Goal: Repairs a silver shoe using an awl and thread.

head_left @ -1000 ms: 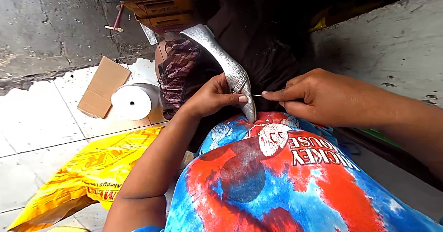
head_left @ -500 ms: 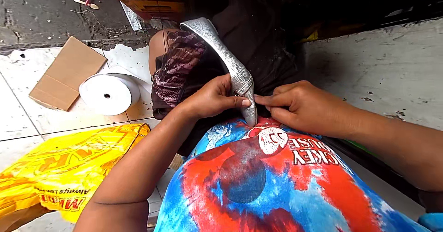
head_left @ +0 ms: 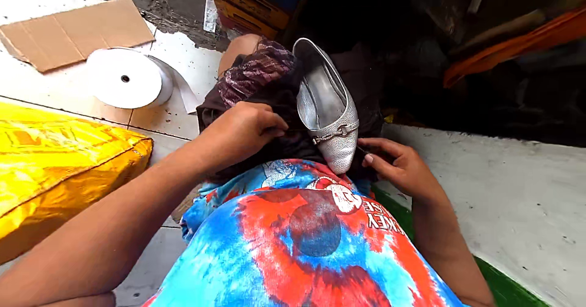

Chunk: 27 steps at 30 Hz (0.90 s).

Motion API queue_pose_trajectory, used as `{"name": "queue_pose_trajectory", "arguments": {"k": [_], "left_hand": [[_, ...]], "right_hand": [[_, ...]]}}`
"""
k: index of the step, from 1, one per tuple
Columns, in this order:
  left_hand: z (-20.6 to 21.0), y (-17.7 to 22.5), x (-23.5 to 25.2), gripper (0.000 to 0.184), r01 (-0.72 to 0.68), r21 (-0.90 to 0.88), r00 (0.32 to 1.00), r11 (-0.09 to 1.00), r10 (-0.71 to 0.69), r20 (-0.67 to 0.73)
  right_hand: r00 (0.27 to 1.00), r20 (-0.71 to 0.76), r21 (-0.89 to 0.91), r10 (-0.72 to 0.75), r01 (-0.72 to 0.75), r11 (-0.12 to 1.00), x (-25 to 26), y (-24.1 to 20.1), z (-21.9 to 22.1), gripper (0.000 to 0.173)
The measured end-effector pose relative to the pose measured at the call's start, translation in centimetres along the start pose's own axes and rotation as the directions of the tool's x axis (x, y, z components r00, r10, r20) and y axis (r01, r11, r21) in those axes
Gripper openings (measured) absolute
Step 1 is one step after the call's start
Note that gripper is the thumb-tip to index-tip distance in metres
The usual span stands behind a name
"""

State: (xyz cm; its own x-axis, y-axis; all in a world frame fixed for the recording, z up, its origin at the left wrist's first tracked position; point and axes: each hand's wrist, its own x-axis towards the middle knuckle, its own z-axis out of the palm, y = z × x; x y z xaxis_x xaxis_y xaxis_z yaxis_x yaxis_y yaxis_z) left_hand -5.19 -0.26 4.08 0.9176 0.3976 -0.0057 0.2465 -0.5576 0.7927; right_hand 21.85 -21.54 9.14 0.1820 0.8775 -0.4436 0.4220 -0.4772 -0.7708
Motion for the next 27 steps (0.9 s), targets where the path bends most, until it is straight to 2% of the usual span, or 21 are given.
{"name": "queue_pose_trajectory", "arguments": {"k": [3,4,6,7,9,10,11,12,13,14,15,16,18,21,27], "left_hand": [[-2.4,-0.3,-1.8,0.01,0.011,0.007,0.994,1.0,-0.011,0.107],[-3.1,-0.4,-2.4,0.01,0.0,-0.062,0.99,0.998,0.008,0.142],[-4.3,-1.0,-3.1,0.016,-0.062,-0.36,0.977,0.931,0.13,0.168],[-4.9,-0.9,-3.0,0.021,-0.074,-0.564,0.964,0.822,0.205,0.171],[-5.6,0.1,-1.8,0.02,-0.058,-0.854,0.933,0.517,0.331,0.138],[-5.4,0.5,-0.9,0.017,-0.049,-0.908,0.929,0.416,0.352,0.111],[-4.9,0.8,0.0,0.016,-0.034,-0.913,0.945,0.406,0.311,0.103],[-4.2,1.0,0.9,0.014,-0.001,-0.868,0.975,0.496,0.193,0.109],[-3.5,1.5,2.1,0.013,0.071,-0.762,0.991,0.643,0.038,0.125],[-2.8,1.9,3.5,0.015,0.185,-0.59,0.979,0.786,-0.092,0.184],[-1.9,2.2,5.1,0.019,0.28,-0.413,0.947,0.867,-0.179,0.267],[-0.9,2.2,6.3,0.022,0.324,-0.281,0.913,0.903,-0.221,0.342],[0.8,2.0,7.9,0.023,0.307,-0.184,0.867,0.934,-0.195,0.459],[1.8,1.1,9.0,0.018,0.288,-0.216,0.82,0.933,-0.123,0.559],[1.7,0.8,9.1,0.009,0.339,-0.308,0.802,0.889,-0.102,0.588]], "right_hand": [[0.999,0.021,-0.04,-0.027,0.027,0.999,-0.1,-0.3,0.1,0.027],[0.998,0.029,-0.063,-0.049,0.05,0.997,-0.2,-0.3,0.2,0.027],[0.994,0.029,-0.098,-0.105,0.107,0.989,-0.1,-0.4,0.3,0.027],[0.992,0.024,-0.109,-0.127,0.129,0.986,-0.1,-0.5,0.4,0.027],[0.988,0.015,-0.131,-0.155,0.155,0.979,0.0,-0.8,0.6,0.027],[0.987,0.01,-0.142,-0.162,0.161,0.977,0.1,-1.0,0.7,0.027],[0.985,0.002,-0.156,-0.17,0.169,0.973,0.2,-1.1,0.8,0.027],[0.985,-0.001,-0.174,-0.175,0.172,0.97,0.2,-1.3,0.9,0.027],[0.984,-0.005,-0.194,-0.18,0.175,0.965,0.2,-1.4,1.0,0.026],[0.983,-0.009,-0.217,-0.182,0.176,0.96,0.2,-1.5,1.1,0.026],[0.983,-0.017,-0.236,-0.184,0.175,0.956,0.2,-1.6,1.2,0.026],[0.982,-0.024,-0.25,-0.188,0.176,0.952,0.2,-1.7,1.3,0.026],[0.978,-0.041,-0.261,-0.206,0.189,0.947,0.1,-1.6,1.6,0.026],[0.948,-0.104,-0.275,-0.3,0.262,0.925,0.2,-0.4,2.1,0.023],[0.945,-0.126,-0.282,-0.301,0.257,0.924,0.0,-0.5,2.6,0.022]]}}
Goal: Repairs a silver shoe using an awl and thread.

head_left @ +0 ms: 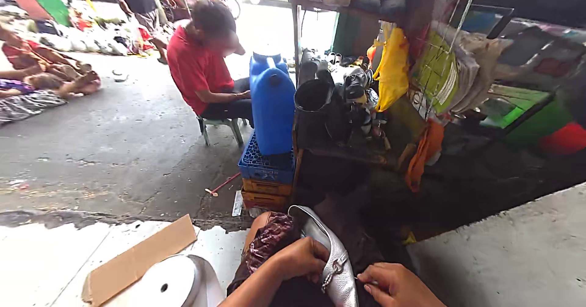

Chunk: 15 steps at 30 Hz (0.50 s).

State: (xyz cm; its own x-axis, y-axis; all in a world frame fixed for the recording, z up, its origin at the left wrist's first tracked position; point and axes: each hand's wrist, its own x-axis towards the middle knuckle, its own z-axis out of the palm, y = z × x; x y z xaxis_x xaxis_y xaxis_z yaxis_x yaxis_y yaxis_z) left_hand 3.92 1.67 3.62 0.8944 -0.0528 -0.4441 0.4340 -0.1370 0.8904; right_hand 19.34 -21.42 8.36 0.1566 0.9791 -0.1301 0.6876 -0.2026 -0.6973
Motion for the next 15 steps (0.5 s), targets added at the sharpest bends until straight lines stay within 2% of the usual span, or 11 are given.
{"name": "queue_pose_trajectory", "arguments": {"k": [11,15], "left_hand": [[0.7,0.2,0.1,0.006,0.013,-0.037,1.0,0.999,-0.013,0.003],[0.9,0.6,-0.2,0.005,0.05,0.026,0.998,0.998,-0.05,0.022]], "right_hand": [[0.999,-0.039,-0.024,-0.033,0.032,0.999,-0.5,0.1,0.9,0.024],[0.994,-0.094,-0.018,-0.058,0.056,0.998,-0.9,0.3,1.9,0.025]]}}
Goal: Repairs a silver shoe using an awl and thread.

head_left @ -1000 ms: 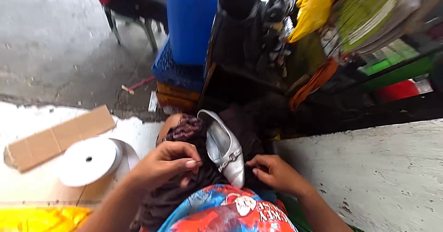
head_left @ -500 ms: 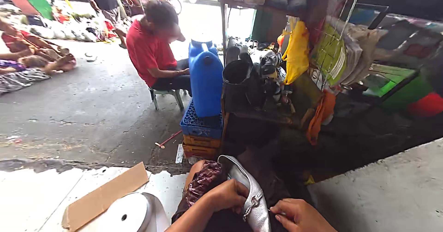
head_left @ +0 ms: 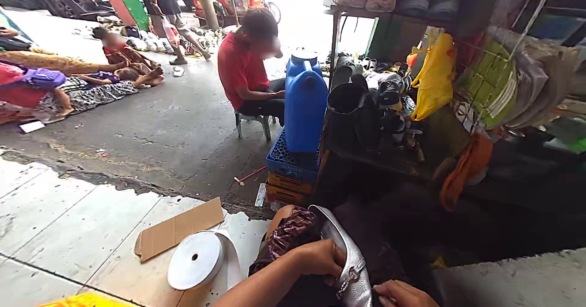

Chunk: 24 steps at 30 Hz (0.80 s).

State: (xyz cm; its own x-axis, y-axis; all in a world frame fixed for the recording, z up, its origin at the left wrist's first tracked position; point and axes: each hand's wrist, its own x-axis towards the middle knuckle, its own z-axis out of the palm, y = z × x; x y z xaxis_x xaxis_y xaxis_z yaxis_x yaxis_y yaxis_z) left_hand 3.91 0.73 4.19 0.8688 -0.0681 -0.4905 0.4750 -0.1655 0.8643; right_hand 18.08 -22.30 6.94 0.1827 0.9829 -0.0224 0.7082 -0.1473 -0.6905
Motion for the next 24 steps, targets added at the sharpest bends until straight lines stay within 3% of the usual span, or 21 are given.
{"name": "queue_pose_trajectory", "arguments": {"k": [4,7,10,15,19,24], "left_hand": [[0.1,1.1,-0.2,0.007,0.055,0.216,0.998,0.975,-0.06,0.02],[0.2,1.8,-0.6,0.018,0.022,0.374,1.0,0.927,-0.027,0.009],[0.0,1.9,-1.0,0.015,0.016,0.474,1.0,0.88,-0.013,-0.01],[0.1,1.4,-1.1,0.018,-0.037,0.507,0.999,0.861,0.051,-0.013],[0.2,1.4,-1.0,0.019,-0.061,0.498,0.996,0.865,0.085,-0.025],[0.2,1.5,-1.0,0.019,-0.065,0.471,0.996,0.88,0.083,-0.017]], "right_hand": [[0.993,0.104,-0.087,0.055,-0.046,0.995,0.3,-0.7,-0.5,0.026],[0.918,0.317,-0.254,0.238,-0.159,0.954,2.3,-3.2,-2.0,0.026],[0.882,0.393,-0.252,0.258,-0.167,0.953,4.0,-4.1,-2.1,0.025],[0.964,0.259,-0.011,0.062,-0.061,0.998,3.6,-0.3,-1.4,0.022],[0.977,0.173,-0.097,0.121,-0.105,0.99,2.9,0.4,-1.1,0.031],[0.965,0.17,-0.164,0.202,-0.174,0.971,2.6,0.4,-1.0,0.041]]}}
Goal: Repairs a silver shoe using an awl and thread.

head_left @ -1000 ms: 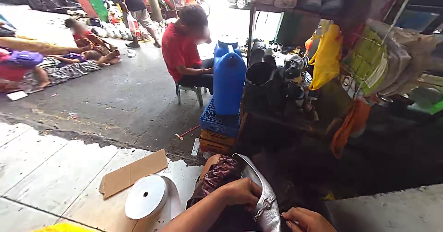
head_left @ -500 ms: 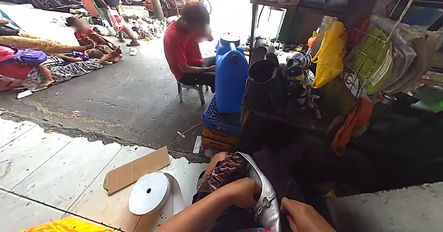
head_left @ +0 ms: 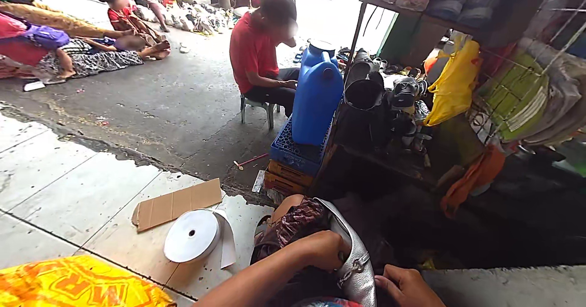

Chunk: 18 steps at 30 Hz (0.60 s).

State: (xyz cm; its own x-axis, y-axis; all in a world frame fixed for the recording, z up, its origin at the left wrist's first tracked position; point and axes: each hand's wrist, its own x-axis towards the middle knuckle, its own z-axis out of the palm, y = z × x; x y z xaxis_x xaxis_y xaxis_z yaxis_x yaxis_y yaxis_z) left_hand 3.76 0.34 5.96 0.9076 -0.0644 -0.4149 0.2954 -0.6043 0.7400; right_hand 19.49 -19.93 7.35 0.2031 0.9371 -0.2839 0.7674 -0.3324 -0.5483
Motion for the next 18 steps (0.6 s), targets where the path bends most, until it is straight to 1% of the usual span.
{"name": "queue_pose_trajectory", "arguments": {"k": [2,3,4,5,7,8,9,10,11,12,13,15,16,17,18], "left_hand": [[0.0,-0.1,-0.1,0.017,0.005,-0.016,1.0,1.0,-0.005,0.004],[0.1,-0.2,-0.1,0.016,0.004,-0.025,1.0,1.0,-0.004,0.002],[0.2,-0.4,-0.1,0.015,0.0,-0.039,1.0,0.999,0.0,-0.009],[0.2,-0.7,-0.1,0.015,-0.007,-0.059,1.0,0.998,0.005,-0.025],[0.3,-1.2,0.1,0.014,-0.035,-0.097,0.997,0.995,0.029,-0.068],[0.4,-1.3,0.1,0.014,-0.05,-0.114,0.994,0.992,0.038,-0.102],[0.5,-1.3,0.0,0.016,-0.05,-0.131,0.991,0.99,0.033,-0.132],[0.6,-1.3,-0.2,0.019,-0.043,-0.157,0.987,0.987,0.018,-0.16],[0.6,-1.3,-0.3,0.021,-0.031,-0.184,0.984,0.983,-0.003,-0.181],[0.5,-1.2,-0.3,0.021,-0.008,-0.207,0.979,0.978,-0.034,-0.199],[0.5,-1.0,-0.5,0.022,0.032,-0.213,0.974,0.976,-0.078,-0.213],[0.7,-0.5,-1.1,0.02,0.153,-0.148,0.953,0.977,-0.185,-0.24],[1.1,-0.7,-1.3,0.018,0.196,-0.069,0.934,0.978,-0.208,-0.291],[1.6,-0.9,-1.5,0.019,0.233,0.009,0.914,0.972,-0.216,-0.344],[1.9,-1.2,-1.7,0.021,0.275,0.066,0.899,0.959,-0.232,-0.373]], "right_hand": [[0.997,-0.003,-0.021,0.073,-0.073,0.997,-0.3,0.3,-0.1,0.049],[0.99,-0.013,-0.037,0.138,-0.139,0.99,-0.5,0.9,-0.4,0.055],[0.978,-0.039,-0.05,0.204,-0.205,0.977,-0.7,2.0,-0.9,0.06],[0.967,-0.111,-0.071,0.23,-0.239,0.969,-0.6,3.6,-1.4,0.062],[0.918,-0.259,-0.104,0.3,-0.336,0.936,-0.3,7.3,-2.4,0.063],[0.88,-0.287,-0.101,0.379,-0.421,0.901,-0.2,8.5,-3.3,0.063],[0.84,-0.289,-0.103,0.459,-0.504,0.858,-0.3,9.4,-4.0,0.065],[0.81,-0.284,-0.096,0.513,-0.557,0.825,-0.7,9.6,-4.5,0.066],[0.801,-0.27,-0.085,0.534,-0.572,0.816,-1.1,9.0,-5.0,0.066],[0.823,-0.252,-0.069,0.51,-0.541,0.838,-1.4,7.9,-5.2,0.064],[0.868,-0.216,-0.052,0.447,-0.467,0.883,-1.6,6.5,-5.2,0.063],[0.964,-0.116,-0.01,0.241,-0.244,0.97,-2.5,4.2,-4.1,0.059],[0.988,-0.043,0.018,0.15,-0.149,0.989,-3.0,3.5,-3.4,0.058],[0.994,0.049,0.046,0.097,-0.099,0.994,-3.7,3.1,-2.7,0.057],[0.985,0.152,0.064,0.079,-0.089,0.994,-4.4,2.9,-2.2,0.055]]}}
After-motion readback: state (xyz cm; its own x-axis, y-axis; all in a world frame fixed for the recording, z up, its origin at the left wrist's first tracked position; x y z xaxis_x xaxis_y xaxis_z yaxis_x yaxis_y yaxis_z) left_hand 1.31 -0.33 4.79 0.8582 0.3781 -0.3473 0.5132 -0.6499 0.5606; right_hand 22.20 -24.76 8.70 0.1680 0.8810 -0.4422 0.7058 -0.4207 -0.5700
